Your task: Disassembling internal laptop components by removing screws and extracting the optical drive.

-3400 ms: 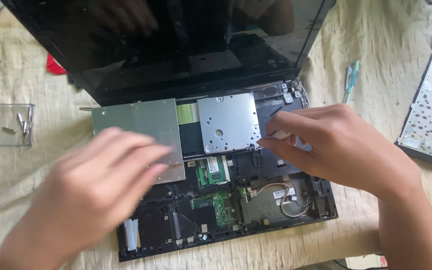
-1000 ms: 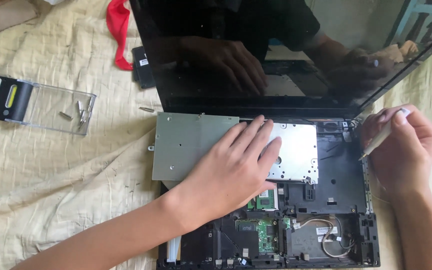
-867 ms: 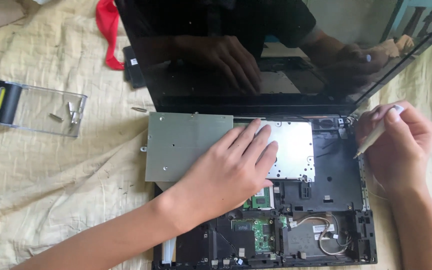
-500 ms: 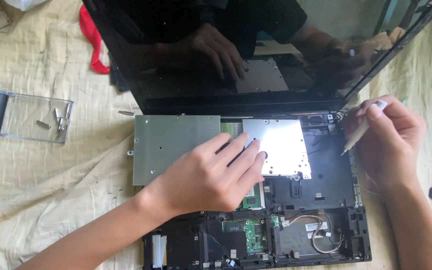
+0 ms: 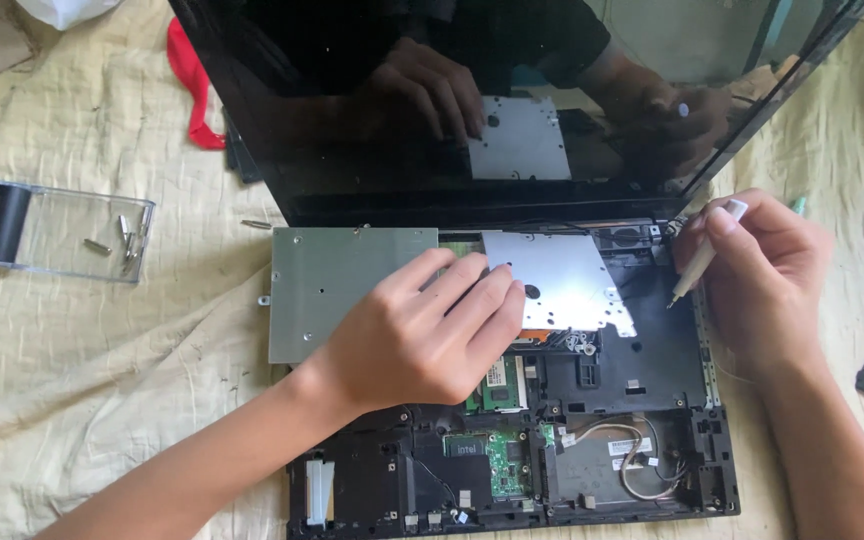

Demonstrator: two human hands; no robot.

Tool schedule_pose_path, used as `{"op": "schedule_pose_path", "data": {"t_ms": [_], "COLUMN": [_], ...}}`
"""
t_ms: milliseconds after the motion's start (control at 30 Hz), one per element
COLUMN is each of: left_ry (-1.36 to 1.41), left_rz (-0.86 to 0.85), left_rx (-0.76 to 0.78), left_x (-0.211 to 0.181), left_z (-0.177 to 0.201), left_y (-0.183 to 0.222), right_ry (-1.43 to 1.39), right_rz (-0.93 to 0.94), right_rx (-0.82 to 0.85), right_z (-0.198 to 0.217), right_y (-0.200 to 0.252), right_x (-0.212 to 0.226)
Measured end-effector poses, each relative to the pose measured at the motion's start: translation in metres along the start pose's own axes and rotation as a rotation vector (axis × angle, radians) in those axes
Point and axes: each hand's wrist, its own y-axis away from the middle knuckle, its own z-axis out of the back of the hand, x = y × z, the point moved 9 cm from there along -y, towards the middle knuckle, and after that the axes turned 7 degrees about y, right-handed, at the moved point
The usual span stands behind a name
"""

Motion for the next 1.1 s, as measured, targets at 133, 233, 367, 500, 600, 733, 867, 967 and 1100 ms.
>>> {"op": "schedule_pose_path", "data": {"t_ms": [133,233,367,500,600,733,867,967,1100], "left_ry": [0.015,0.04,0.05,0.094,0.071,0.074,0.108,0.091,0.064], "left_rz": [0.001,0.019,0.008,0.005,-0.009,0.004,0.074,0.076,0.091], "left_rx": [-0.047,-0.072,-0.082,-0.098,-0.114,-0.126,-0.154,-0.148,-0.129], "left_x": [-0.001,-0.001,-0.002,-0.002,-0.003,0.002,0.009,0.01,0.012], "left_z": [0.012,0.02,0.029,0.028,0.029,0.035,0.034,0.033,0.029], "left_y": [-0.005,-0.003,0.006,0.017,0.022,0.028,0.03,0.029,0.028], "right_ry": [0.002,-0.032,-0.057,-0.006,-0.004,-0.019,0.03,0.001,-0.029], "right_rz": [0.01,-0.004,-0.026,0.005,-0.005,0.021,0.005,-0.004,-0.02], "right_rx": [0.011,0.005,0.01,0.016,0.004,0.028,0.042,0.03,0.034], "right_z": [-0.001,0.002,0.003,0.004,0.007,0.01,0.011,0.011,0.011], "right_y": [0.0,0.002,0.002,0.002,0.002,-0.001,0.002,0.0,0.0], "right_x": [0.001,-0.003,-0.007,-0.007,-0.013,-0.018,-0.017,-0.021,-0.021]}}
